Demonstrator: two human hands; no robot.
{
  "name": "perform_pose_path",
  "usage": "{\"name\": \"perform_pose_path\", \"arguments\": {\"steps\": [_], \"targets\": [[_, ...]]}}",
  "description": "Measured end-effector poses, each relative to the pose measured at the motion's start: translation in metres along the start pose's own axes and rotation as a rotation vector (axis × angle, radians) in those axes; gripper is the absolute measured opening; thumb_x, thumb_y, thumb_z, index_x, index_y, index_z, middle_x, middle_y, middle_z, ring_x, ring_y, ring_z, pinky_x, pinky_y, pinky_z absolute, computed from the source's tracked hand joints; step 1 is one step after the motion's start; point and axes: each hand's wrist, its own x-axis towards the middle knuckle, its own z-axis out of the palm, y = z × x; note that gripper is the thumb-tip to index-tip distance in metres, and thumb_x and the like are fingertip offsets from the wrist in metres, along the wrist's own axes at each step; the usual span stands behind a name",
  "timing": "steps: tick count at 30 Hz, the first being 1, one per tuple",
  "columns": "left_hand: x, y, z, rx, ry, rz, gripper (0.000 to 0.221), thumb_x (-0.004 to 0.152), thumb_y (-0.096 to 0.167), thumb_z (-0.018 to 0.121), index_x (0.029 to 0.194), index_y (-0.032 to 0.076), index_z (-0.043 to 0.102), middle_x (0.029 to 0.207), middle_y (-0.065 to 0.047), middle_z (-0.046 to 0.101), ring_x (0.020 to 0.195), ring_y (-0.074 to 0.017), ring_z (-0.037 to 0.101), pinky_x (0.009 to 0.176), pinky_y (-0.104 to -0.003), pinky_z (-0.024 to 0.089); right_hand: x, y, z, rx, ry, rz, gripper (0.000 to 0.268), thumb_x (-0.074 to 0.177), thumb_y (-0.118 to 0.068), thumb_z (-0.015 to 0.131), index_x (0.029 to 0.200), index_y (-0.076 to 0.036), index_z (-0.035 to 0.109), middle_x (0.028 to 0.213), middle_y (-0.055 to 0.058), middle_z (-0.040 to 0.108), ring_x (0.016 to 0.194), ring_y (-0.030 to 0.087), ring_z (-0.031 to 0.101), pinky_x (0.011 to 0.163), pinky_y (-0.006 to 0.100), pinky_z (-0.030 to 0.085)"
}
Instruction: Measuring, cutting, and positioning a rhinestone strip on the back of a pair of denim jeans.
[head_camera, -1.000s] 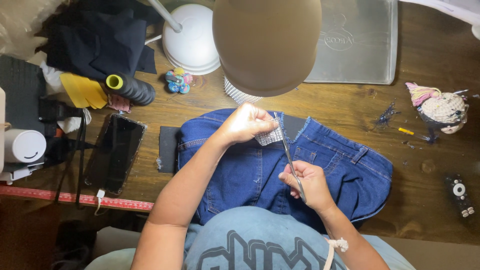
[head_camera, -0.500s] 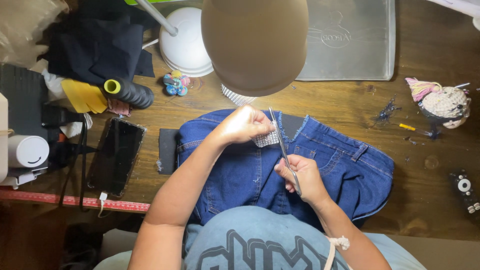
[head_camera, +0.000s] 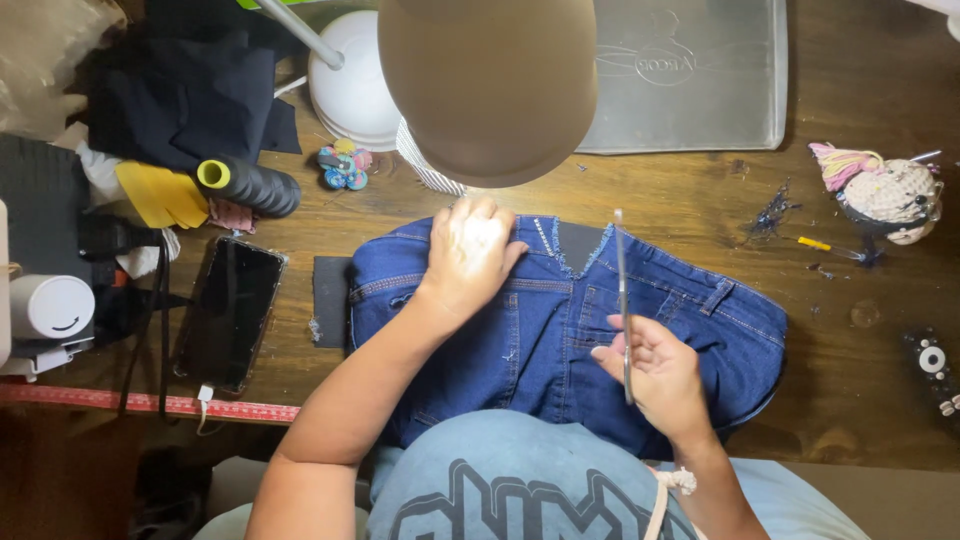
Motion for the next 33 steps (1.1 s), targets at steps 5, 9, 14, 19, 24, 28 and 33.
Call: {"name": "perform_pose_path", "arguments": {"steps": [5, 9, 14, 19, 24, 28, 33], "targets": [[-0.001, 0.033, 0.010, 0.099, 0.149, 0.062, 0.043, 0.071, 0.048, 0.088, 0.083, 0.013, 0.066, 0.087, -0.007, 0.058, 0.088, -0.0308, 0.054, 0.072, -0.044, 0.041, -0.018, -0.010, -0.010, 0.052, 0.164, 0.105, 0.047, 0.084, -0.008, 0.079, 0.128, 0.003, 0.066, 0.080, 0.006, 0.063, 0.068, 0.015, 0.065, 0.066, 0.026, 0.060], [-0.002, 0.037, 0.017, 0.146, 0.157, 0.095, 0.054, 0.065, 0.053, 0.091, 0.091, 0.013, 0.065, 0.092, -0.006, 0.060, 0.091, -0.0291, 0.054, 0.076, -0.042, 0.042, -0.015, 0.003, -0.003, 0.044, 0.198, 0.162, 0.044, 0.085, -0.012, 0.080, 0.125, 0.002, 0.069, 0.079, 0.005, 0.065, 0.063, 0.012, 0.059, 0.067, 0.026, 0.061], [0.004, 0.032, 0.023, 0.113, 0.215, 0.223, 0.025, 0.077, 0.030, 0.077, 0.076, 0.012, 0.061, 0.081, -0.007, 0.056, 0.080, -0.0292, 0.052, 0.069, -0.043, 0.040, -0.023, -0.016, -0.002, -0.316, 0.307, -0.139, 0.041, 0.082, -0.005, 0.086, 0.120, 0.000, 0.072, 0.089, 0.005, 0.070, 0.075, 0.008, 0.065, 0.074, 0.023, 0.058], [0.006, 0.021, 0.019, -0.022, 0.254, 0.367, 0.025, 0.087, 0.005, 0.065, 0.067, 0.010, 0.050, 0.071, -0.006, 0.049, 0.069, -0.0294, 0.050, 0.064, -0.043, 0.041, -0.025, -0.013, -0.020, -0.551, 0.367, -0.238, 0.040, 0.083, -0.010, 0.086, 0.120, -0.003, 0.073, 0.096, 0.010, 0.076, 0.070, 0.014, 0.066, 0.074, 0.028, 0.058], [0.028, 0.020, -0.010, -0.538, -0.481, -0.162, 0.013, 0.081, 0.027, 0.061, 0.080, 0.019, 0.071, 0.076, 0.004, 0.076, 0.072, -0.0224, 0.071, 0.072, -0.039, 0.051, -0.018, 0.003, -0.022, -0.447, 0.352, -0.283, 0.040, 0.083, -0.002, 0.084, 0.121, 0.000, 0.072, 0.096, 0.013, 0.076, 0.066, 0.013, 0.067, 0.070, 0.027, 0.059], [0.039, 0.024, -0.005, -0.481, -0.521, -0.226, 0.013, 0.078, 0.023, 0.059, 0.073, 0.019, 0.070, 0.071, 0.004, 0.074, 0.070, -0.0236, 0.069, 0.071, -0.041, 0.051, -0.016, 0.009, -0.025, -0.446, 0.356, -0.235, 0.040, 0.083, -0.008, 0.086, 0.120, -0.002, 0.072, 0.095, 0.012, 0.077, 0.066, 0.013, 0.068, 0.068, 0.027, 0.058], [0.042, 0.025, 0.011, -0.430, -0.466, -0.356, 0.016, 0.082, 0.036, 0.070, 0.081, 0.021, 0.078, 0.078, -0.002, 0.075, 0.090, -0.0363, 0.075, 0.080, -0.048, 0.057, -0.015, 0.010, -0.025, -0.398, 0.384, -0.247, 0.038, 0.083, -0.007, 0.087, 0.117, -0.001, 0.072, 0.092, 0.021, 0.075, 0.070, 0.028, 0.074, 0.053, 0.037, 0.060]]}}
